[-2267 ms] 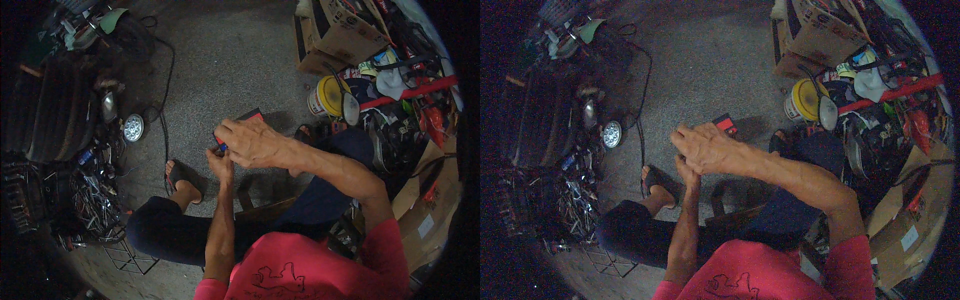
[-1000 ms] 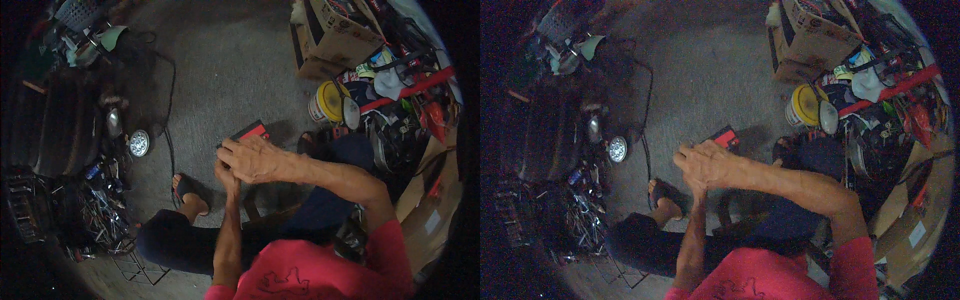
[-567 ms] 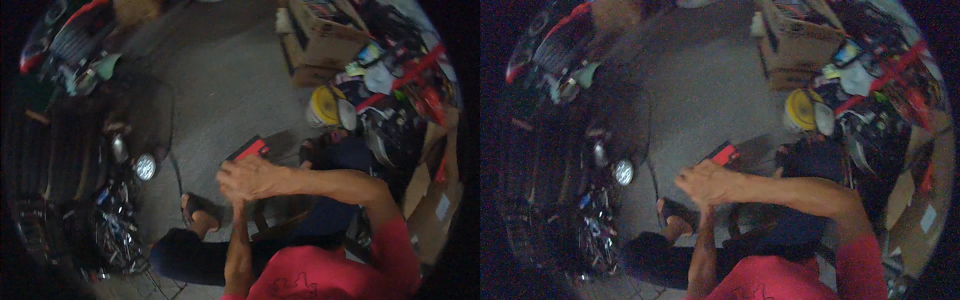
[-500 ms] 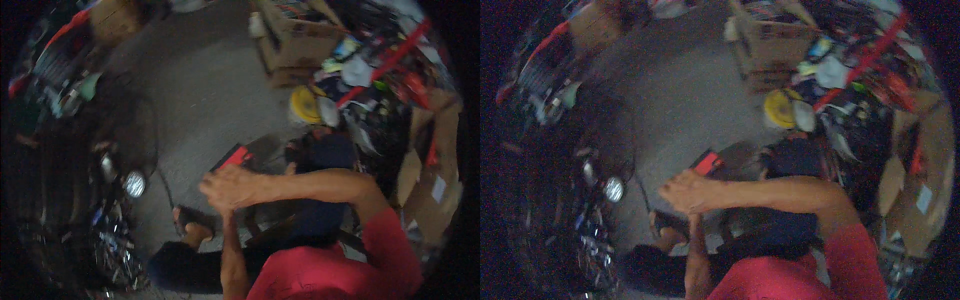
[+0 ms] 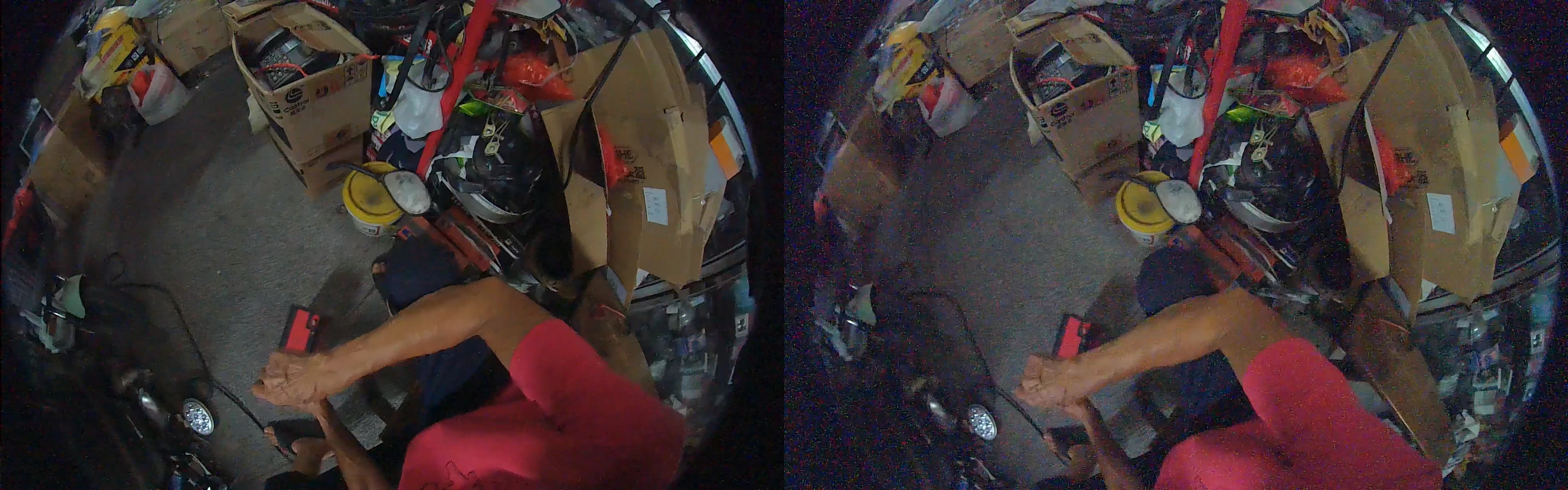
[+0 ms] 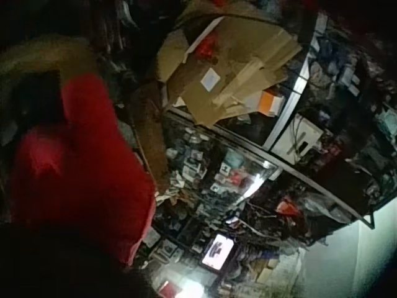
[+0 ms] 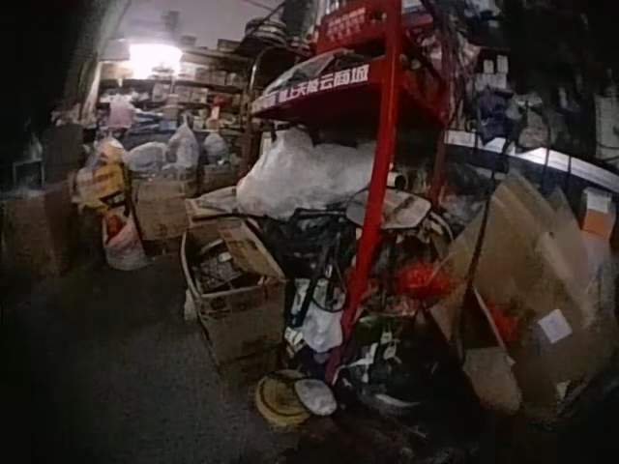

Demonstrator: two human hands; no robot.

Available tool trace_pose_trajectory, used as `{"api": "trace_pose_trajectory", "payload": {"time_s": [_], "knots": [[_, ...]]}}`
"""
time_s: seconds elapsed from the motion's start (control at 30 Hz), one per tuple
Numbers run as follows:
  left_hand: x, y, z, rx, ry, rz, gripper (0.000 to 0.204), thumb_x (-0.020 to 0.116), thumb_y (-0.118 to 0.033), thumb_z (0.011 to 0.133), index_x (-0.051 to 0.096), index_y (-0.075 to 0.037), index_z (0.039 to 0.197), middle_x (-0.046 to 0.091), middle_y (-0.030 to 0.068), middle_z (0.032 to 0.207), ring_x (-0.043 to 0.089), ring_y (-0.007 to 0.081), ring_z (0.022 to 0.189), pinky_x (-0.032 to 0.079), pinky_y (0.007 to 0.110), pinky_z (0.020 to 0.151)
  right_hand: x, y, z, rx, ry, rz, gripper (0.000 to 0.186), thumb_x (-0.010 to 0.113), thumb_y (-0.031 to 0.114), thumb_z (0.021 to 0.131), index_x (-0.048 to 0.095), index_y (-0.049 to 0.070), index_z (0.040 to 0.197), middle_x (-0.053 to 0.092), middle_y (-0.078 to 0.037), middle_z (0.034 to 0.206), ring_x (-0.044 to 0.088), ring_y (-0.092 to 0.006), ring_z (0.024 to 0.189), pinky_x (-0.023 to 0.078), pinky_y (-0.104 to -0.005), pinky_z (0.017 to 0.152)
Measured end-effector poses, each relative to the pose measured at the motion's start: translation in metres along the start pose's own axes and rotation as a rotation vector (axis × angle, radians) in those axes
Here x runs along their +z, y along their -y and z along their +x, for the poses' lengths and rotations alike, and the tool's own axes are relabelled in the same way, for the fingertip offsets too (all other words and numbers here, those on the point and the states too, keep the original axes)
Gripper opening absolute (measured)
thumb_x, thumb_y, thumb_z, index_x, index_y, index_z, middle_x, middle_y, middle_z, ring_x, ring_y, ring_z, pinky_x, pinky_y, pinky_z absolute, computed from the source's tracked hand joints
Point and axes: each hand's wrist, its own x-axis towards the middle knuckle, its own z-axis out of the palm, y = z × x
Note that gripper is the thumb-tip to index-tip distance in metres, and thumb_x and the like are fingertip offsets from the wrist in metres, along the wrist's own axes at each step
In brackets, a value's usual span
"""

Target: The person uses a screwdriver to remove screws from a red and black rectangular device, then uses pliers to adjust a metal reflector component. The person handles the device and reflector repeatedly while seated in a cluttered workshop.

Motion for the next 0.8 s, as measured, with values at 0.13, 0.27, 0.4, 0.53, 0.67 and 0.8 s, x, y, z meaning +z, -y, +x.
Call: {"api": "trace_pose_trajectory", "payload": {"time_s": [0.13, 0.27, 0.4, 0.53, 0.67, 0.8], "knots": [[-0.001, 0.002, 0.002, -0.004, 0.003, -0.005, 0.029, 0.064, -0.019, 0.078, 0.056, 0.000, 0.097, 0.058, 0.0046, 0.084, 0.054, 0.0149, 0.074, 0.045, 0.028, 0.065, -0.003, -0.001, -0.002, 0.005, -0.017, -0.013, 0.030, 0.058, 0.025, 0.078, 0.053, 0.003, 0.097, 0.060, -0.008, 0.077, 0.063, -0.0265, 0.073, 0.047, -0.0405, 0.062], [-0.004, 0.006, -0.002, -0.020, -0.001, -0.015, 0.029, 0.064, -0.019, 0.078, 0.055, 0.001, 0.098, 0.057, 0.0042, 0.084, 0.054, 0.0144, 0.074, 0.045, 0.027, 0.065, -0.010, -0.003, -0.007, 0.004, -0.046, -0.030, 0.029, 0.058, 0.023, 0.077, 0.054, 0.002, 0.096, 0.061, -0.007, 0.075, 0.063, -0.0253, 0.073, 0.047, -0.0400, 0.062], [-0.017, 0.042, -0.010, -0.071, -0.036, 0.003, 0.028, 0.063, -0.018, 0.079, 0.055, 0.001, 0.098, 0.057, 0.0038, 0.083, 0.053, 0.0139, 0.073, 0.045, 0.027, 0.064, -0.013, -0.006, 0.003, 0.018, -0.056, -0.078, 0.028, 0.058, 0.022, 0.076, 0.054, 0.002, 0.096, 0.061, -0.006, 0.074, 0.062, -0.0241, 0.073, 0.047, -0.0395, 0.062], [-0.015, 0.024, -0.026, -0.005, -0.049, -0.332, 0.034, 0.071, -0.021, 0.075, 0.049, 0.000, 0.091, 0.054, 0.0046, 0.082, 0.051, 0.0132, 0.074, 0.044, 0.028, 0.063, -0.025, -0.010, 0.009, 0.172, 0.154, -0.049, 0.030, 0.060, 0.022, 0.076, 0.053, -0.001, 0.095, 0.059, -0.014, 0.075, 0.064, -0.0318, 0.077, 0.052, -0.0423, 0.058], [-0.022, 0.025, -0.035, -0.384, -0.079, -0.425, 0.032, 0.072, -0.015, 0.076, 0.046, -0.002, 0.089, 0.051, 0.0047, 0.079, 0.050, 0.0132, 0.066, 0.043, 0.026, 0.057, -0.037, -0.003, 0.004, 0.101, 0.025, -0.024, 0.027, 0.058, 0.022, 0.081, 0.051, 0.001, 0.096, 0.059, -0.019, 0.090, 0.063, -0.0358, 0.079, 0.051, -0.0447, 0.061], [-0.033, 0.023, -0.032, -0.558, -0.120, -0.571, 0.031, 0.071, -0.009, 0.076, 0.043, -0.005, 0.088, 0.050, 0.0048, 0.076, 0.049, 0.0131, 0.057, 0.040, 0.025, 0.047, -0.035, 0.006, 0.017, 0.187, 0.060, 0.026, 0.024, 0.057, 0.020, 0.083, 0.048, 0.002, 0.094, 0.058, -0.019, 0.092, 0.061, -0.0379, 0.078, 0.049, -0.0452, 0.062]]}}
